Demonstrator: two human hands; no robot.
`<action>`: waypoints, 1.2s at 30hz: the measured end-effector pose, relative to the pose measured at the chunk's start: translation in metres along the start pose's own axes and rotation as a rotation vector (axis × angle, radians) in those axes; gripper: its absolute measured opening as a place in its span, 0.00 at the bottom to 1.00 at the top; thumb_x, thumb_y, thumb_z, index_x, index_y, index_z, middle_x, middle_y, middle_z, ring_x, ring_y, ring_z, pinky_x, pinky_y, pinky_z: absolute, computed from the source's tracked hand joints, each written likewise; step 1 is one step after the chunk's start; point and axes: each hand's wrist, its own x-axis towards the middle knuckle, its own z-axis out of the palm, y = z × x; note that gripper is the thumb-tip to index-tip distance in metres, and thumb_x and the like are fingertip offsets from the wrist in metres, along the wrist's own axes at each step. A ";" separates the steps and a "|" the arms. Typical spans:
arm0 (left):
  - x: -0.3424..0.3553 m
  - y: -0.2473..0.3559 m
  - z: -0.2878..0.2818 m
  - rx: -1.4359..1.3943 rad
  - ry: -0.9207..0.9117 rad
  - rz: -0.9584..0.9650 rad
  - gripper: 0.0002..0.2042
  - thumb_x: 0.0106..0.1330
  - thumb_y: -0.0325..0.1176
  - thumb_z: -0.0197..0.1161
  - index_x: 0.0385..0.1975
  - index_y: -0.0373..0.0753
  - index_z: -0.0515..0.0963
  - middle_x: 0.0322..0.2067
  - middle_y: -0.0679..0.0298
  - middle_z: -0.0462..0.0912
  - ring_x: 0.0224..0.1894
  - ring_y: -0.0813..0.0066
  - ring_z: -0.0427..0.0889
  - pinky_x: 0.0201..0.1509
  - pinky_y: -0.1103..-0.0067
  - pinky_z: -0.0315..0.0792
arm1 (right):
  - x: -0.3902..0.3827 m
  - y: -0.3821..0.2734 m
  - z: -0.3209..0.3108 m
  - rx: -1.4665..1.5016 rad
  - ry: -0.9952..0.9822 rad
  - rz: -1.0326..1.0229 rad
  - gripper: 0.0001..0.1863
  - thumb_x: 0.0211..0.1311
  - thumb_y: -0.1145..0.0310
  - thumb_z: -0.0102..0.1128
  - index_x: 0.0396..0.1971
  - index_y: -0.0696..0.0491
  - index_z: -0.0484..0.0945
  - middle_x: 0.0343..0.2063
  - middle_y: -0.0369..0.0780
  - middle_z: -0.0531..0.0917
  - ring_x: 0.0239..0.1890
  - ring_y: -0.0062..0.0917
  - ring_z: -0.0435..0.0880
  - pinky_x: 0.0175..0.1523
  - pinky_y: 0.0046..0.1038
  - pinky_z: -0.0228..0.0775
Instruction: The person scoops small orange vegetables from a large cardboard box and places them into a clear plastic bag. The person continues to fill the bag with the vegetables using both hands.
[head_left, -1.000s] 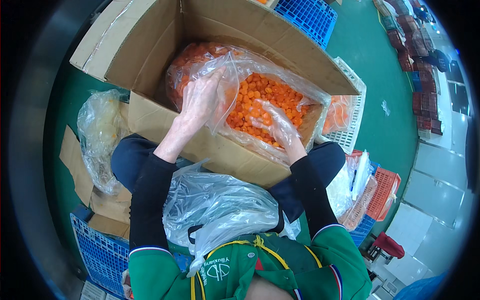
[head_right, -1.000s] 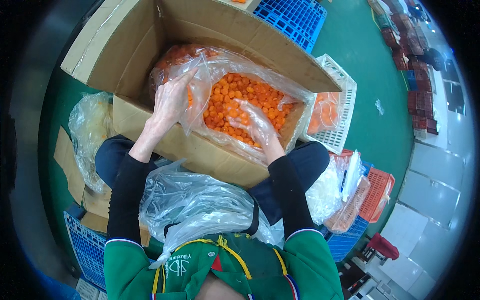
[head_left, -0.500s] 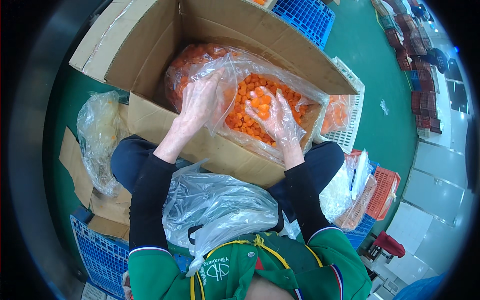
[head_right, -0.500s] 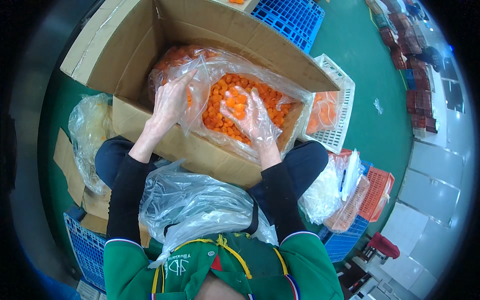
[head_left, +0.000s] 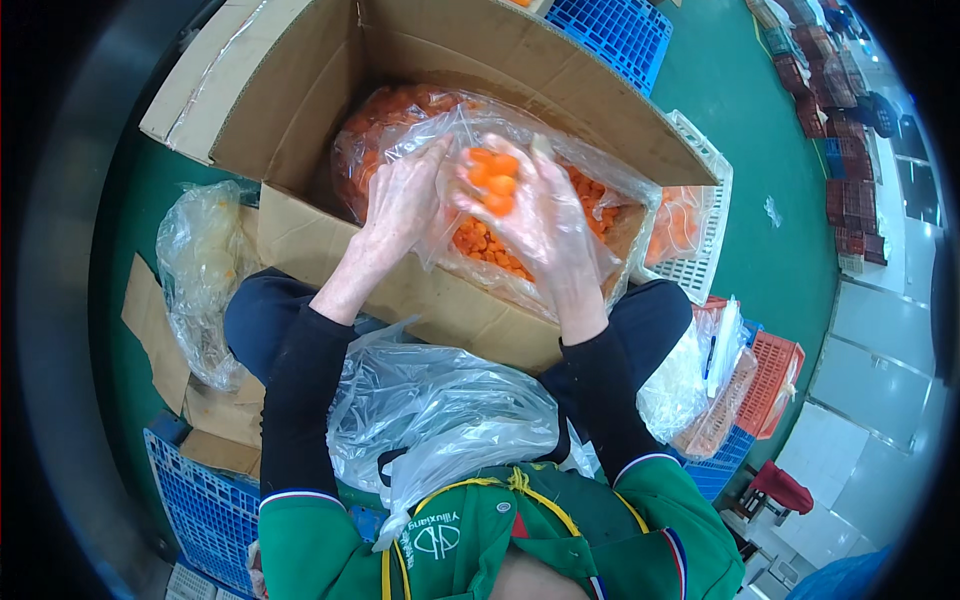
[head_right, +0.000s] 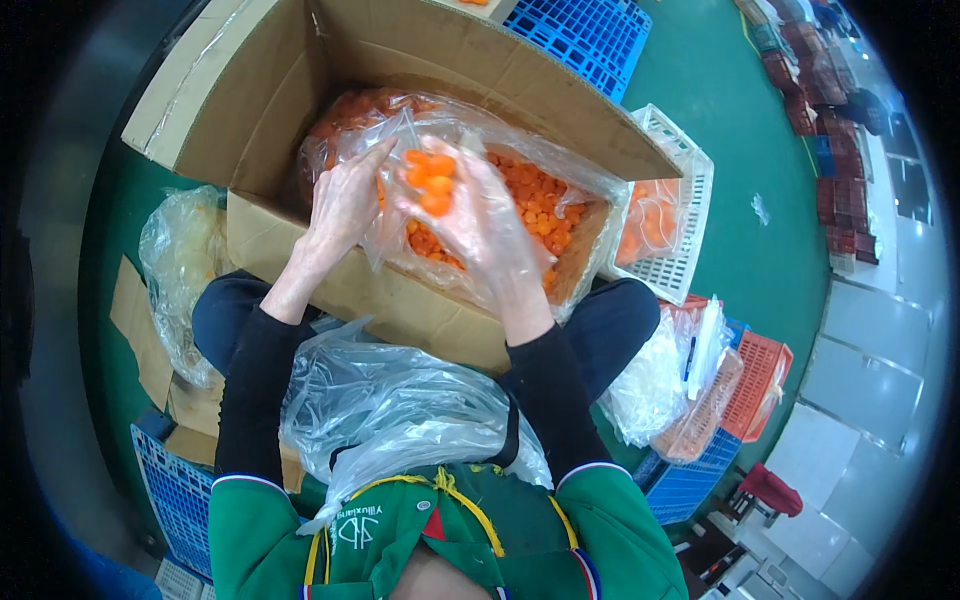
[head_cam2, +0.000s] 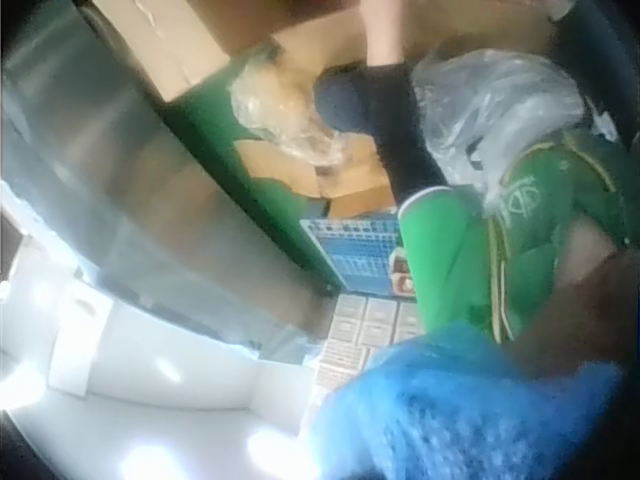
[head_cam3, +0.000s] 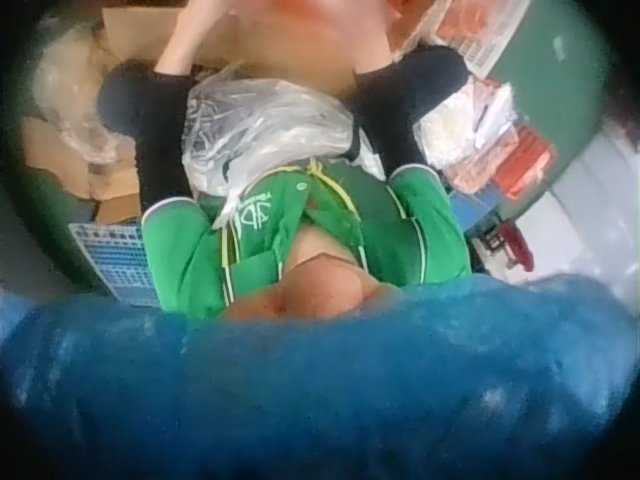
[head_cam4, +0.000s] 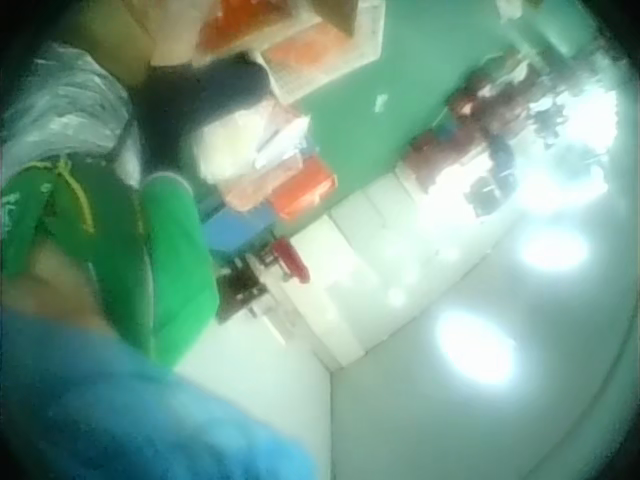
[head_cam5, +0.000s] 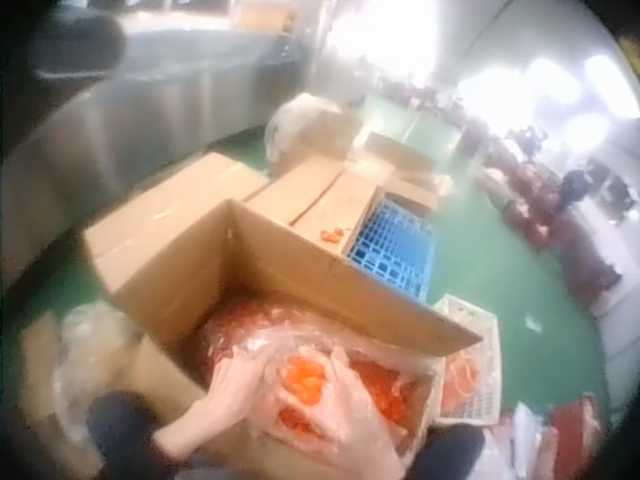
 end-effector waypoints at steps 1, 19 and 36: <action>0.001 -0.003 0.003 0.003 0.011 0.003 0.30 0.52 0.20 0.57 0.61 0.43 0.75 0.39 0.48 0.85 0.38 0.49 0.84 0.41 0.61 0.78 | 0.003 0.003 0.021 -0.188 0.045 -0.047 0.27 0.74 0.53 0.52 0.63 0.58 0.67 0.63 0.48 0.70 0.65 0.38 0.70 0.69 0.43 0.63; 0.000 -0.008 -0.005 0.066 -0.026 -0.070 0.32 0.51 0.18 0.56 0.62 0.43 0.74 0.47 0.53 0.84 0.39 0.51 0.86 0.43 0.62 0.80 | -0.008 0.036 -0.192 -2.254 0.253 0.059 0.26 0.60 0.53 0.66 0.46 0.59 0.73 0.45 0.55 0.76 0.41 0.51 0.82 0.46 0.44 0.76; 0.000 -0.006 -0.002 0.044 -0.030 -0.066 0.30 0.53 0.18 0.54 0.60 0.43 0.76 0.49 0.53 0.83 0.41 0.51 0.85 0.42 0.63 0.79 | -0.010 -0.009 -0.126 0.173 0.215 0.156 0.30 0.73 0.48 0.51 0.61 0.57 0.67 0.58 0.54 0.73 0.61 0.52 0.72 0.66 0.53 0.66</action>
